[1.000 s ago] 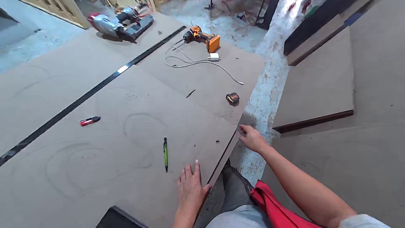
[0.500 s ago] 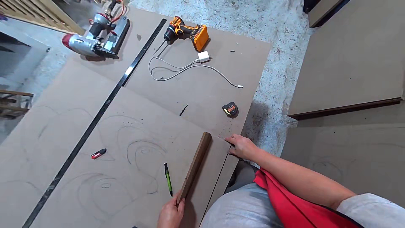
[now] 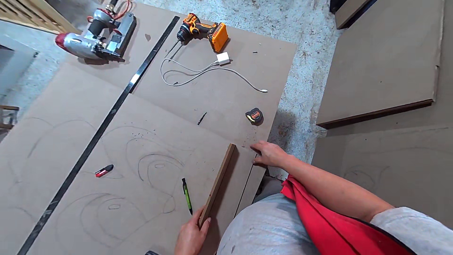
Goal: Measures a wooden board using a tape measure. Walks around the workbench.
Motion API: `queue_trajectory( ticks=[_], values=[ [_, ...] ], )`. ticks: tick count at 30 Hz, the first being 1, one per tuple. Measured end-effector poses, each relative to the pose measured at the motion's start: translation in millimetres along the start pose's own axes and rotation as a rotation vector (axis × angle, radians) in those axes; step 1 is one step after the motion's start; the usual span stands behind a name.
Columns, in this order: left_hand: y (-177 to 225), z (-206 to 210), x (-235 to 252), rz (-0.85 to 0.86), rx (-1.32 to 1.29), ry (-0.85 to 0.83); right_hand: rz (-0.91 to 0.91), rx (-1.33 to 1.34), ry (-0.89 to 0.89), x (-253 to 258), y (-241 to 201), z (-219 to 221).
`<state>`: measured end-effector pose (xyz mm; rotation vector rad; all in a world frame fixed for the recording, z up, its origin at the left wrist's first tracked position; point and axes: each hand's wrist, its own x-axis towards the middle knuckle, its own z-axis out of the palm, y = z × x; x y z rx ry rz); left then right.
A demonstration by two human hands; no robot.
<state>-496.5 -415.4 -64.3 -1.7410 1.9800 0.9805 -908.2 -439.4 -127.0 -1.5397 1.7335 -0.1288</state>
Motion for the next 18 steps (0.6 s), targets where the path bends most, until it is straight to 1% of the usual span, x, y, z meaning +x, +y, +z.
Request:
queue_trajectory(
  ticks=[1,3,5,6,7,10,12,13,15,16,17,18],
  values=[
    [-1.1,1.4,-0.2,-0.005,-0.022,0.012,0.018,0.004,0.049,2.9,1.3,-9.4],
    [-3.3,3.7,-1.1,-0.016,-0.043,0.027,0.032,-0.015,0.207,16.2,5.8,-30.7],
    [-2.9,4.1,-0.9,-0.026,-0.037,0.028,0.005,-0.094,0.381,39.0,11.1,-51.8],
    [-2.3,4.5,-0.7,-0.029,-0.037,0.030,-0.014,-0.143,0.424,52.3,14.1,-60.8],
    [-1.3,4.7,-1.2,-0.026,-0.037,0.033,-0.019,-0.187,0.408,65.0,16.2,-68.1],
    [2.5,2.5,-1.8,-0.001,-0.048,0.059,-0.072,-0.335,0.242,97.1,24.2,-75.3],
    [2.0,1.8,-2.9,0.059,-0.067,0.136,-0.129,-0.380,0.219,111.4,29.4,-75.2],
    [3.2,1.3,-4.7,0.113,-0.077,0.206,-0.145,-0.384,0.228,114.1,29.4,-77.6],
    [16.1,-3.8,-10.2,0.243,-0.113,0.382,-0.150,-0.307,0.212,100.4,18.8,-84.6],
    [28.8,-9.2,-12.6,0.308,-0.144,0.458,-0.167,-0.218,0.207,80.7,8.6,-86.3],
    [45.5,-16.0,-14.4,0.364,-0.213,0.495,-0.209,-0.100,0.200,53.5,-5.0,-85.9],
    [65.0,-21.9,-16.3,0.403,-0.322,0.486,-0.257,0.017,0.166,22.3,-21.6,-82.8]
  ],
)
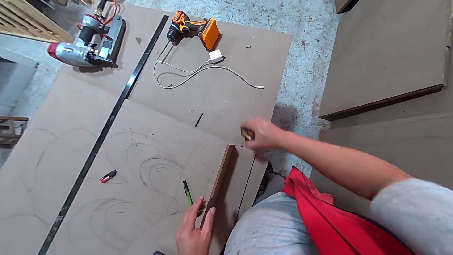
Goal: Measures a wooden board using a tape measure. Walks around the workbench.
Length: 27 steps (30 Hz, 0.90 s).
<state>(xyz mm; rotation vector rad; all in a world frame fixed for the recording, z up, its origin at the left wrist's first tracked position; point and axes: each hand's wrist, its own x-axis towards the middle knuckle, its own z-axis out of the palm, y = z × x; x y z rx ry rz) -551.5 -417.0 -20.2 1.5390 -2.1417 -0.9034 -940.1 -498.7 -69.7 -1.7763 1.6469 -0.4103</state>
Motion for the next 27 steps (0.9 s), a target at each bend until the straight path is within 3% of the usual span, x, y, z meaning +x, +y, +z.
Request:
queue_trajectory(
  ticks=[4,8,15,21,24,27],
  values=[
    [67.6,21.6,23.0,-0.132,-0.521,-0.210,-0.104,0.303,-0.175,-89.9,-76.8,25.7],
    [81.6,38.6,29.4,-0.242,-0.569,-0.249,-0.119,0.381,-0.240,-112.2,-89.7,37.1],
    [96.8,49.8,39.4,-0.320,-0.554,-0.425,-0.185,0.337,-0.251,-125.3,-70.9,21.7],
    [120.0,69.7,54.2,-0.319,-0.361,-0.289,-0.326,0.392,-0.307,-97.0,-30.7,12.4],
    [135.3,72.5,73.7,-0.463,-0.507,-0.317,-0.443,0.473,-0.410,-69.4,-8.2,-8.0],
    [148.3,66.5,90.7,-0.434,-0.618,-0.209,-0.429,0.470,-0.531,-41.4,30.6,-30.2]
  ],
)
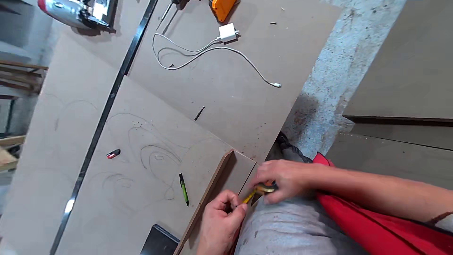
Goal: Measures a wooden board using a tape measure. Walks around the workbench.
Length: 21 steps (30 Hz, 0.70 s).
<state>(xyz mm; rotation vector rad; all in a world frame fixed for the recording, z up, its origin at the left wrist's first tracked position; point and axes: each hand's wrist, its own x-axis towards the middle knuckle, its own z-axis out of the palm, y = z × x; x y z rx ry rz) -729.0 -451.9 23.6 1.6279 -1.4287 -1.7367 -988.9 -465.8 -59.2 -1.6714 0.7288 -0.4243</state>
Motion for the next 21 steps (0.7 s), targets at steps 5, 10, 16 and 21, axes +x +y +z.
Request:
queue_trajectory(
  ticks=[5,10,16,21],
  values=[
    [39.3,-18.0,1.6,0.107,0.023,0.262,0.237,-0.092,-0.168,-21.7,78.3,-69.3],
    [40.3,4.8,15.2,0.187,0.397,0.359,0.421,0.135,-0.180,-17.9,95.6,-82.5],
    [18.7,23.6,46.7,0.297,0.829,0.446,0.546,0.002,-0.118,30.7,90.2,-58.7],
    [-0.3,32.0,70.7,0.299,0.888,0.454,0.474,-0.123,-0.167,59.5,79.3,-28.0]
  ],
)
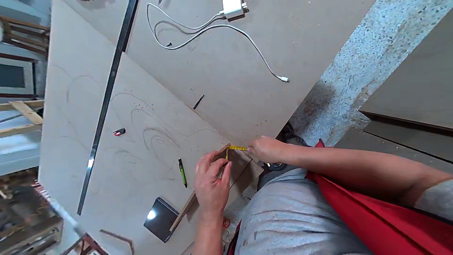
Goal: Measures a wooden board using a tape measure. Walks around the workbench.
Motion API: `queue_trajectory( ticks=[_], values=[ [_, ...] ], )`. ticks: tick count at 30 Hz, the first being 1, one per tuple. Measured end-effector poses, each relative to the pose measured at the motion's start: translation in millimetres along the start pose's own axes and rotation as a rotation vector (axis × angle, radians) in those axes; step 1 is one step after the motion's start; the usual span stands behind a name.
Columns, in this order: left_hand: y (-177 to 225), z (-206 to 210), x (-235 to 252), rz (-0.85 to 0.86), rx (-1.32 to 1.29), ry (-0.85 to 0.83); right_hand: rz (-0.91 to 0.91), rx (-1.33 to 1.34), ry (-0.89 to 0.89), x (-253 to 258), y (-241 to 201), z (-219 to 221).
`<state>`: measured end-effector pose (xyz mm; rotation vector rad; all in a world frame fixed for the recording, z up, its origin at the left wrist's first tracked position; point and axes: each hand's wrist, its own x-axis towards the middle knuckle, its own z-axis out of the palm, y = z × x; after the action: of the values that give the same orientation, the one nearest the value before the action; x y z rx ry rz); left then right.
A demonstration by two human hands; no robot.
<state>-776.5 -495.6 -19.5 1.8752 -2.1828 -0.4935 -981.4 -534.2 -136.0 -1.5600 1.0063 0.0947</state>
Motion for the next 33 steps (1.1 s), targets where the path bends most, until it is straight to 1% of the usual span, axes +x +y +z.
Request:
queue_trajectory(
  ticks=[3,5,7,10,12,16,18,22,25,33],
  values=[
    [-10.6,8.4,1.8,-0.058,-0.087,0.027,0.102,-0.004,-0.020,2.9,-10.8,0.8],
    [-10.0,7.2,1.1,-0.073,-0.158,0.050,0.143,0.024,0.000,3.0,-8.7,-0.1],
    [-8.5,7.0,0.1,-0.088,-0.183,0.062,0.120,0.009,0.023,6.9,-2.9,1.2],
    [-16.4,15.2,0.2,-0.082,-0.153,0.099,0.089,-0.032,0.052,16.0,-2.7,2.6],
    [-20.2,19.9,0.4,-0.086,-0.149,0.123,0.107,-0.054,0.055,20.4,-7.6,0.1],
    [-20.1,21.4,1.7,-0.106,-0.169,0.173,0.168,-0.122,0.004,22.5,-19.2,-5.5],
    [-24.7,25.1,2.5,-0.105,-0.132,0.178,0.187,-0.125,-0.008,21.1,-23.5,-7.1],
    [-34.6,35.4,1.5,-0.133,-0.064,0.137,0.202,-0.149,0.000,21.0,-22.3,-4.4],
    [-35.9,39.1,0.7,-0.138,-0.043,0.151,0.234,-0.144,-0.013,21.1,-23.7,-8.0],
    [-43.0,52.3,-3.6,-0.017,0.053,0.234,0.238,-0.157,-0.024,32.0,-34.4,-13.1]
  ],
)
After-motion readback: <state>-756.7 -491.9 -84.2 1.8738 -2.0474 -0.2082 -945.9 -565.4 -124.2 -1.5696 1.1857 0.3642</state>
